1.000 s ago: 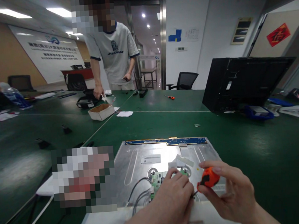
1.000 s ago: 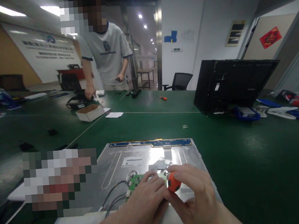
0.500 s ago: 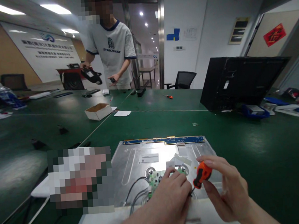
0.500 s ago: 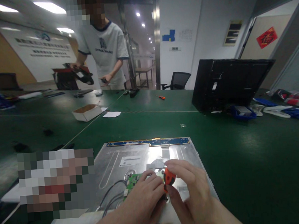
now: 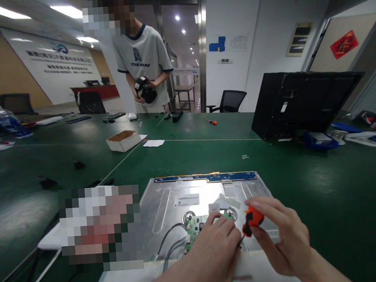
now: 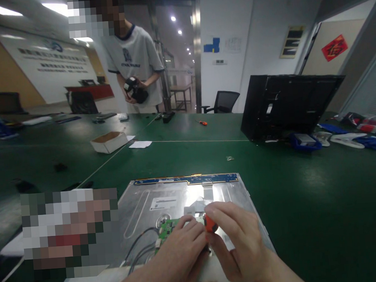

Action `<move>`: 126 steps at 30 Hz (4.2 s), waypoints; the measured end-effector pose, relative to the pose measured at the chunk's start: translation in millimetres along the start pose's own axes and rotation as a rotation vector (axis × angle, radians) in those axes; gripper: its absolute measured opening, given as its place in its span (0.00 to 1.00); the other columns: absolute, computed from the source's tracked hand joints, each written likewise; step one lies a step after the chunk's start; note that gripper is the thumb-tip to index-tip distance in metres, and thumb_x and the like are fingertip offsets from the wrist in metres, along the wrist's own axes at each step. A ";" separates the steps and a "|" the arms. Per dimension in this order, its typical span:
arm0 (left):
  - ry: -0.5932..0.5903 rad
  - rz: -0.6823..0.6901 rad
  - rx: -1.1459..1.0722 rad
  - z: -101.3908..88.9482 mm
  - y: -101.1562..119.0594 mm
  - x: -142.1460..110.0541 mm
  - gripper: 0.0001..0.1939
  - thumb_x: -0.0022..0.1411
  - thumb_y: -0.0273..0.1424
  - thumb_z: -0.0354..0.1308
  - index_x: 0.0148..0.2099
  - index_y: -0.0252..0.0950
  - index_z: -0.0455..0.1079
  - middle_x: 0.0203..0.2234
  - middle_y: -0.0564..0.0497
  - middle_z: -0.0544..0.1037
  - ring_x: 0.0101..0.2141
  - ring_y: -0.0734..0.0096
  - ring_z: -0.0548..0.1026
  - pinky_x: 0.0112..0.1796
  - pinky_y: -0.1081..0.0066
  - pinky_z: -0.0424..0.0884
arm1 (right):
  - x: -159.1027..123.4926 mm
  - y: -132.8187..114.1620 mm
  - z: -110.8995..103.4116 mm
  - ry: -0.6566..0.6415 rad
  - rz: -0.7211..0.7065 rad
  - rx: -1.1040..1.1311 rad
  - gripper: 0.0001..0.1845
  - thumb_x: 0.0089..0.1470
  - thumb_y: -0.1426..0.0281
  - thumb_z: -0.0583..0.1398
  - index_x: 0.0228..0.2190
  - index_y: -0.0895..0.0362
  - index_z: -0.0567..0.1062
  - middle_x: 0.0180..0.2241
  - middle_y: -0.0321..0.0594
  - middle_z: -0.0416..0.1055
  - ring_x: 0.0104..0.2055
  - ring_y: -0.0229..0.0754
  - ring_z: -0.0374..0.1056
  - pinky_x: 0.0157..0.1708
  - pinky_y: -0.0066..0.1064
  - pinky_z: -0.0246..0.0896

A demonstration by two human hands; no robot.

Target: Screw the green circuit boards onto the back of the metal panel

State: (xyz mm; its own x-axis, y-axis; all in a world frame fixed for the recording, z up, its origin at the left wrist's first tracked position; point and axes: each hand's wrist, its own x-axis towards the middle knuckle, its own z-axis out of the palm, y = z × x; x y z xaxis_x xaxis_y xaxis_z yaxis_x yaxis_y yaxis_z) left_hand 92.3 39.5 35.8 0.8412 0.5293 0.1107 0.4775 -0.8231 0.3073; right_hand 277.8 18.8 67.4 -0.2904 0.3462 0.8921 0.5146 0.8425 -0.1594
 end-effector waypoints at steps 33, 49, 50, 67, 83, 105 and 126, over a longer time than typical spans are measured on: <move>-0.052 0.021 0.047 -2.6 -1.0 0.1 0.11 0.65 0.28 0.54 0.50 0.36 0.64 0.46 0.44 0.74 0.49 0.55 0.71 0.58 0.51 0.55 | 6.2 -3.2 2.4 0.020 0.005 0.011 0.26 0.56 0.80 0.55 0.56 0.59 0.63 0.32 0.41 0.74 0.31 0.42 0.74 0.27 0.31 0.72; -0.025 0.019 0.043 0.6 -1.7 -1.1 0.12 0.65 0.27 0.54 0.51 0.36 0.63 0.47 0.44 0.74 0.49 0.55 0.71 0.58 0.51 0.55 | 2.9 -3.7 -2.3 -0.040 0.009 -0.049 0.26 0.56 0.78 0.54 0.57 0.60 0.65 0.42 0.49 0.76 0.43 0.47 0.76 0.34 0.34 0.75; -0.017 0.020 0.040 0.5 -1.4 -1.4 0.13 0.64 0.27 0.55 0.52 0.36 0.63 0.48 0.44 0.74 0.50 0.54 0.70 0.58 0.51 0.55 | 2.2 -3.9 -3.3 -0.053 0.006 -0.056 0.27 0.56 0.78 0.54 0.58 0.60 0.65 0.44 0.50 0.76 0.44 0.48 0.76 0.36 0.35 0.76; -0.029 0.008 0.094 3.1 -0.3 2.5 0.08 0.66 0.25 0.52 0.47 0.35 0.66 0.42 0.44 0.75 0.45 0.55 0.71 0.55 0.52 0.59 | -8.2 6.0 2.6 0.069 0.071 0.156 0.26 0.55 0.78 0.58 0.55 0.54 0.62 0.43 0.48 0.77 0.36 0.44 0.76 0.31 0.37 0.76; -0.053 0.001 0.076 -3.5 0.9 0.2 0.09 0.63 0.24 0.53 0.46 0.34 0.67 0.42 0.44 0.74 0.44 0.56 0.71 0.55 0.51 0.59 | -1.6 2.8 6.2 0.072 0.103 0.193 0.21 0.60 0.75 0.58 0.52 0.53 0.59 0.25 0.32 0.66 0.23 0.39 0.68 0.21 0.29 0.69; -0.017 0.017 0.102 0.6 0.2 0.0 0.13 0.65 0.27 0.53 0.52 0.33 0.65 0.47 0.43 0.74 0.49 0.55 0.70 0.57 0.54 0.58 | 0.5 0.2 -1.8 -0.010 -0.006 0.032 0.26 0.56 0.82 0.53 0.56 0.61 0.64 0.43 0.49 0.73 0.45 0.44 0.73 0.40 0.32 0.74; -0.051 0.039 0.112 1.0 -1.6 1.6 0.14 0.65 0.31 0.56 0.51 0.35 0.63 0.46 0.43 0.73 0.48 0.54 0.71 0.58 0.51 0.56 | 0.1 -3.9 -4.2 -0.047 -0.026 -0.090 0.21 0.56 0.82 0.54 0.51 0.62 0.67 0.48 0.53 0.73 0.51 0.44 0.73 0.42 0.31 0.73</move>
State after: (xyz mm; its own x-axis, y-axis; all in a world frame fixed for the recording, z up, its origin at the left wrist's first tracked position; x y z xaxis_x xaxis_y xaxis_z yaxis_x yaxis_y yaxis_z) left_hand 93.1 41.5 34.6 0.8701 0.4876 0.0710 0.4672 -0.8622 0.1959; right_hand 279.1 13.9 69.8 -0.3406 0.3454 0.8744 0.5763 0.8116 -0.0961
